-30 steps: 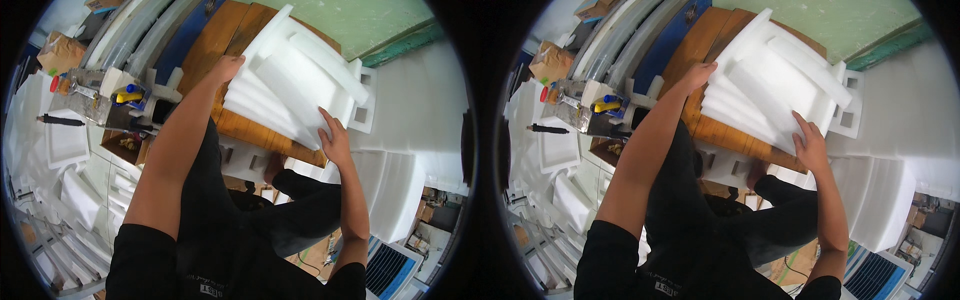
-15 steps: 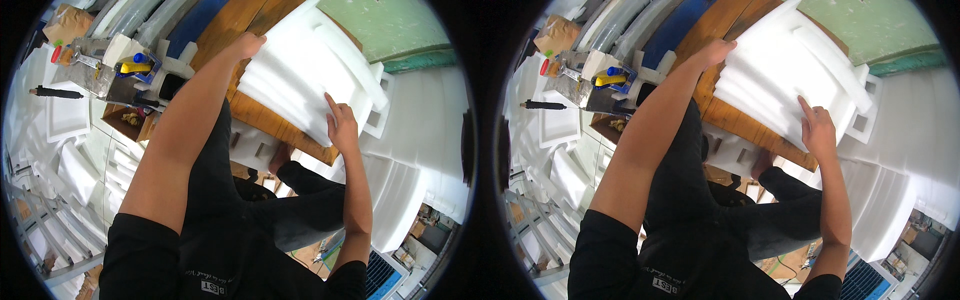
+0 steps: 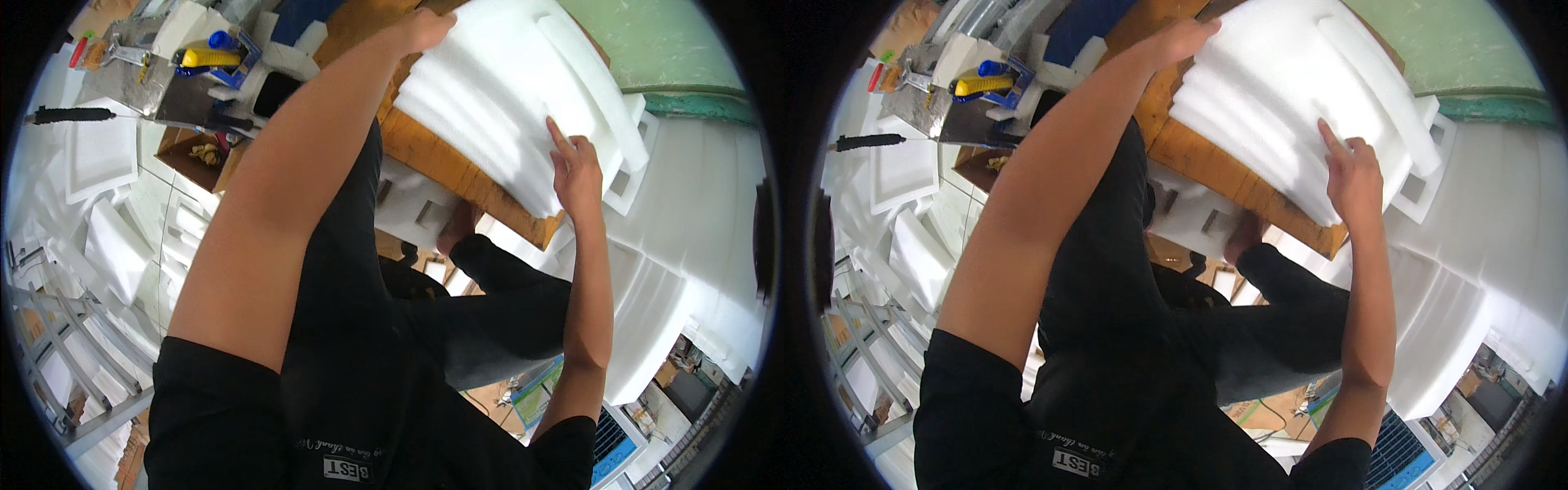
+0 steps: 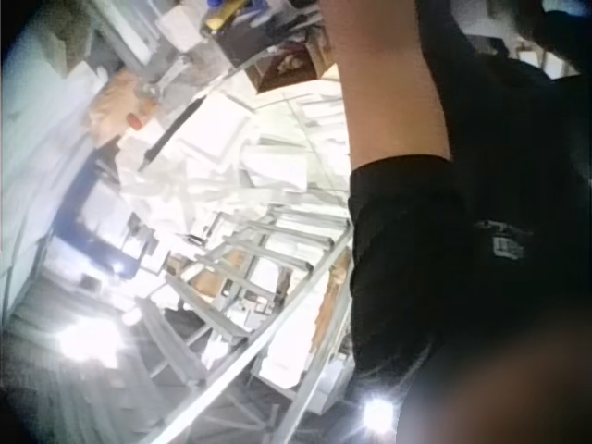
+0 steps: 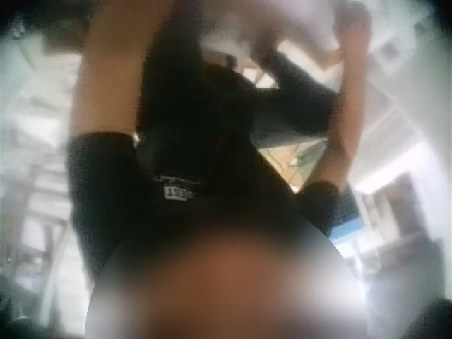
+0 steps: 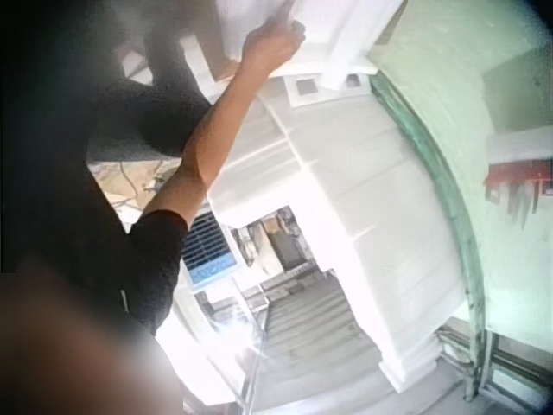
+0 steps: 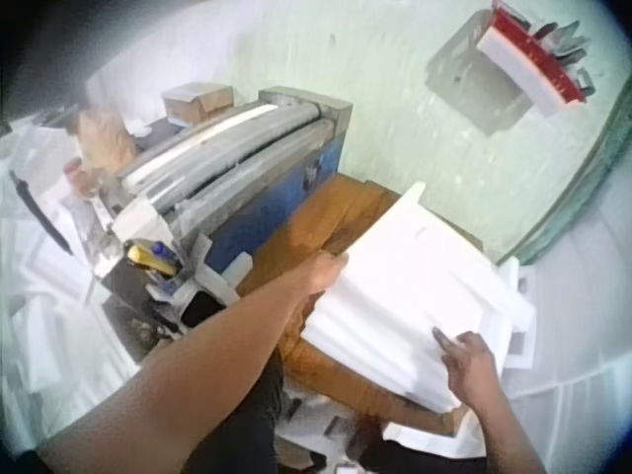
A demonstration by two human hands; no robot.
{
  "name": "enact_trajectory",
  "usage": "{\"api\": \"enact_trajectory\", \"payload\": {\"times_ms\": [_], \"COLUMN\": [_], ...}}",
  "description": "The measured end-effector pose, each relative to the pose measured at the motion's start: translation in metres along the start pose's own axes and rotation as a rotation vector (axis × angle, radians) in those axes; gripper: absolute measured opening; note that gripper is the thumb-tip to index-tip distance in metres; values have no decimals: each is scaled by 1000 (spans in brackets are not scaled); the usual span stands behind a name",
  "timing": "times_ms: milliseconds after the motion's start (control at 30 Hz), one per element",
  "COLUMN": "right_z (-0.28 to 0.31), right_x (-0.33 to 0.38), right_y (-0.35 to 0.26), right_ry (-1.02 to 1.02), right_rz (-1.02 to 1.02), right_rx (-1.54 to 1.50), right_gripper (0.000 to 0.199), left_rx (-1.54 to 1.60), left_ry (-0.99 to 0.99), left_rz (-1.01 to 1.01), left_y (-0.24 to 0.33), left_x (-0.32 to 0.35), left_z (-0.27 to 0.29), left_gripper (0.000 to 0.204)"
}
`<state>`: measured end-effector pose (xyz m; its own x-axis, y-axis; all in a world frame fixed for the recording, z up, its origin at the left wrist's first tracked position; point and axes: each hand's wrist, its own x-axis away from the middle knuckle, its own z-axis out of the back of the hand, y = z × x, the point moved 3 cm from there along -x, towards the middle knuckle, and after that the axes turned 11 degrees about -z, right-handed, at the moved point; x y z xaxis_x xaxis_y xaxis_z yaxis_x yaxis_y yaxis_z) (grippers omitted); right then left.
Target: The person assembles white foam components by hand, repeatedly picking up pieces, aligning them, and pressing them together on a wooden workbench. The person handles multiple foam parts one at a time, stacking and adjusting them to form a larger assembly.
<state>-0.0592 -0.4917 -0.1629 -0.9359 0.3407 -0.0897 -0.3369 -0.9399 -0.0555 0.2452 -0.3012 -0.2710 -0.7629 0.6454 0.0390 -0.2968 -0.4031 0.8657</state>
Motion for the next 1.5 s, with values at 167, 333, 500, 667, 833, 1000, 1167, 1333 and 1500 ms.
{"api": "enact_trajectory", "payload": {"times_ms": [167,333,500,667,833,1000,1167,1333,1500], "right_z": [6,1,-2,-7,-12,-15,-24,-26,-33], "right_x": [-3,-5,-7,-6,-5,-2,-4,-4,-4], "right_y": [5,8,2,2,7,10,16,22,28], "right_ry": [-85,-129,-146,-165,-145,-150,-138,-130,-103], "right_rz": [-32,-2,12,-8,62,68,95,163,184], "right_rx": [-52,-103,-105,-135,-175,-206,-236,-279,-267], "right_gripper": [62,63,62,63,64,64,64,64,64], "left_rx": [109,-22,-98,-215,-254,-257,-281,-318,-272], "left_ry": [-138,-124,-78,-47,-81,-49,-58,-22,-43], "left_rz": [24,-71,-66,-93,-104,-130,-102,-117,-141], "left_y": [50,41,36,33,35,36,37,34,30], "left_x": [22,16,14,12,8,8,11,7,2], "left_z": [6,1,5,0,-2,-6,-3,-4,-6], "left_gripper": [92,96,99,102,102,99,102,103,104]}}
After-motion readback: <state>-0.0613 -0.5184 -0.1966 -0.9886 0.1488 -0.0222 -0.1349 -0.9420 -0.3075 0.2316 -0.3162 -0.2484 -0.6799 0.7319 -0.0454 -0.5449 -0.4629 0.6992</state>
